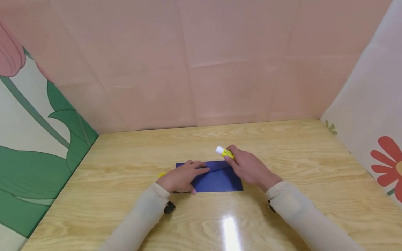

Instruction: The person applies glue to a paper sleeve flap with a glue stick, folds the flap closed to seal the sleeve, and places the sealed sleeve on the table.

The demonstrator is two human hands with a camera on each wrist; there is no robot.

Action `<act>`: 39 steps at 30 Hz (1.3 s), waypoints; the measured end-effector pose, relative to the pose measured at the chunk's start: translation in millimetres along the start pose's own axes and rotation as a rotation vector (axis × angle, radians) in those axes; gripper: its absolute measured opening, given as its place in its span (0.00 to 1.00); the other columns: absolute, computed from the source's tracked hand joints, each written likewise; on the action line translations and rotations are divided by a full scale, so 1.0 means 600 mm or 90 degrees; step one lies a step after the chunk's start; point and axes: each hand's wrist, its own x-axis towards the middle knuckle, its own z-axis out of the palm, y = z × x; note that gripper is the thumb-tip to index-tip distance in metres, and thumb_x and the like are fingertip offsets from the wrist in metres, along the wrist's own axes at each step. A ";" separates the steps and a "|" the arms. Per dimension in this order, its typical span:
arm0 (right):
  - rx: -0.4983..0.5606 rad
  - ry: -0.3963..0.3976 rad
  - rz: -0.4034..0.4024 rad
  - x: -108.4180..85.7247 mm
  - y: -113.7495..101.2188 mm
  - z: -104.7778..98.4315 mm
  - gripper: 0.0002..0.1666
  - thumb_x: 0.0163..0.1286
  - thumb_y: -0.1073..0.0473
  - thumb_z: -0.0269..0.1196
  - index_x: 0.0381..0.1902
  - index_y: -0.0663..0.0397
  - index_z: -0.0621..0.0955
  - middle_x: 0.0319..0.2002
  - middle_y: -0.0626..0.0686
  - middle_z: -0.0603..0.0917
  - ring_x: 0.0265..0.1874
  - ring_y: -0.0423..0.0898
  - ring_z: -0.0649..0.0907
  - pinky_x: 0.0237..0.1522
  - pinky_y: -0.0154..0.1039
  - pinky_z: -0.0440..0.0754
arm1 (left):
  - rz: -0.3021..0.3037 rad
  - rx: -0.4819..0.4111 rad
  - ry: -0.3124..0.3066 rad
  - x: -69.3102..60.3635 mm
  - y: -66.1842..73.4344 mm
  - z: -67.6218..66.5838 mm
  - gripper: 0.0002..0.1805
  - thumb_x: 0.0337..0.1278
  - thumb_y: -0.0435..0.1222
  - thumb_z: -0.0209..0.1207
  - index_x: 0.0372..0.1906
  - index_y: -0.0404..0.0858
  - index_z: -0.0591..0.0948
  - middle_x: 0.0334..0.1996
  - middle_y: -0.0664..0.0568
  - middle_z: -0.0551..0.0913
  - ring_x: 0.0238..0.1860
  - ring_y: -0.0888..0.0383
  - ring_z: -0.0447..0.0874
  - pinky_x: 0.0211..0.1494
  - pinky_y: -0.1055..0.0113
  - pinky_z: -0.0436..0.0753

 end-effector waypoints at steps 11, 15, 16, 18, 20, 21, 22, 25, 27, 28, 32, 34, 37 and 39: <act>0.007 -0.003 0.003 -0.002 -0.001 0.002 0.22 0.80 0.45 0.49 0.60 0.53 0.71 0.33 0.50 0.79 0.27 0.43 0.75 0.29 0.36 0.71 | 0.008 -0.032 -0.032 0.010 -0.010 0.005 0.46 0.53 0.45 0.72 0.77 0.54 0.62 0.79 0.63 0.55 0.76 0.54 0.55 0.72 0.59 0.72; 0.009 -0.005 0.007 -0.003 -0.002 0.001 0.23 0.80 0.43 0.48 0.60 0.53 0.70 0.33 0.50 0.79 0.27 0.43 0.75 0.29 0.36 0.71 | 0.018 -0.038 -0.043 0.010 -0.013 0.003 0.44 0.57 0.47 0.68 0.77 0.54 0.61 0.79 0.63 0.54 0.77 0.53 0.54 0.73 0.58 0.70; 0.009 -0.005 0.006 -0.004 -0.002 0.000 0.23 0.80 0.43 0.48 0.60 0.53 0.70 0.33 0.50 0.79 0.27 0.43 0.75 0.29 0.36 0.71 | 0.019 -0.043 -0.046 0.010 -0.013 0.002 0.42 0.60 0.48 0.66 0.77 0.54 0.61 0.79 0.63 0.54 0.78 0.53 0.53 0.73 0.57 0.70; 0.009 -0.004 0.003 -0.005 -0.002 -0.001 0.23 0.80 0.43 0.48 0.60 0.54 0.71 0.32 0.50 0.79 0.27 0.43 0.75 0.29 0.37 0.71 | 0.019 -0.057 -0.052 0.010 -0.013 0.001 0.38 0.65 0.48 0.61 0.77 0.53 0.61 0.79 0.62 0.53 0.79 0.52 0.51 0.75 0.55 0.67; 0.009 -0.005 0.000 -0.005 -0.002 -0.002 0.23 0.80 0.44 0.48 0.60 0.54 0.71 0.32 0.50 0.79 0.27 0.43 0.75 0.30 0.37 0.71 | 0.014 -0.062 -0.056 0.009 -0.011 0.000 0.35 0.69 0.48 0.56 0.77 0.52 0.60 0.80 0.62 0.53 0.79 0.52 0.50 0.77 0.55 0.64; 0.008 -0.004 -0.002 -0.005 -0.002 -0.003 0.23 0.80 0.44 0.48 0.60 0.54 0.71 0.32 0.50 0.79 0.27 0.43 0.75 0.30 0.37 0.71 | 0.011 -0.060 -0.057 0.009 -0.009 0.001 0.33 0.71 0.48 0.54 0.78 0.52 0.60 0.80 0.62 0.52 0.80 0.51 0.49 0.78 0.54 0.63; 0.007 -0.005 -0.003 -0.005 -0.002 -0.003 0.23 0.80 0.44 0.48 0.60 0.53 0.71 0.31 0.49 0.79 0.27 0.43 0.75 0.30 0.37 0.71 | 0.009 -0.049 -0.056 0.009 -0.006 0.002 0.33 0.72 0.47 0.52 0.78 0.52 0.60 0.80 0.61 0.52 0.80 0.49 0.49 0.78 0.54 0.62; 0.003 -0.003 -0.004 -0.003 -0.001 -0.003 0.22 0.80 0.45 0.49 0.60 0.53 0.71 0.31 0.49 0.78 0.27 0.43 0.75 0.30 0.37 0.71 | -0.002 -0.024 -0.048 0.009 0.001 0.007 0.31 0.75 0.45 0.50 0.78 0.50 0.59 0.80 0.58 0.52 0.80 0.45 0.48 0.79 0.51 0.59; 0.000 -0.002 -0.006 -0.002 0.000 -0.004 0.22 0.80 0.45 0.49 0.60 0.52 0.71 0.31 0.49 0.78 0.27 0.43 0.75 0.30 0.37 0.71 | -0.009 -0.011 -0.037 0.008 0.005 0.010 0.30 0.75 0.44 0.48 0.78 0.49 0.58 0.80 0.57 0.52 0.80 0.43 0.48 0.79 0.49 0.59; -0.002 -0.003 -0.006 -0.002 0.000 -0.004 0.22 0.80 0.45 0.48 0.61 0.52 0.70 0.31 0.49 0.79 0.27 0.43 0.75 0.30 0.37 0.71 | -0.012 -0.008 -0.031 0.008 0.007 0.011 0.30 0.75 0.44 0.48 0.78 0.49 0.59 0.80 0.57 0.52 0.80 0.43 0.49 0.79 0.49 0.59; -0.003 -0.003 -0.011 -0.002 0.002 -0.004 0.23 0.80 0.44 0.48 0.61 0.52 0.70 0.32 0.50 0.79 0.26 0.43 0.75 0.30 0.37 0.71 | -0.017 0.016 -0.010 0.006 0.010 0.014 0.29 0.76 0.43 0.48 0.77 0.49 0.60 0.80 0.57 0.53 0.79 0.45 0.52 0.78 0.52 0.62; 0.001 -0.005 -0.011 -0.002 0.002 -0.003 0.23 0.80 0.43 0.47 0.61 0.53 0.71 0.30 0.49 0.78 0.25 0.43 0.74 0.28 0.37 0.71 | -0.009 0.035 -0.001 0.005 0.012 0.015 0.29 0.75 0.43 0.48 0.77 0.49 0.61 0.80 0.57 0.54 0.79 0.46 0.53 0.77 0.54 0.64; 0.008 -0.006 -0.011 -0.003 0.001 -0.001 0.23 0.80 0.44 0.48 0.60 0.53 0.71 0.29 0.49 0.78 0.24 0.43 0.74 0.28 0.37 0.71 | 0.004 0.046 0.011 0.007 0.014 0.016 0.29 0.75 0.40 0.48 0.76 0.46 0.62 0.79 0.55 0.55 0.79 0.48 0.53 0.77 0.56 0.65; 0.011 -0.007 -0.011 -0.004 0.000 0.000 0.23 0.80 0.44 0.48 0.60 0.54 0.71 0.29 0.49 0.78 0.24 0.43 0.74 0.28 0.37 0.71 | 0.006 0.032 0.008 0.008 0.014 0.015 0.28 0.74 0.38 0.48 0.76 0.44 0.63 0.80 0.55 0.55 0.80 0.49 0.52 0.78 0.57 0.63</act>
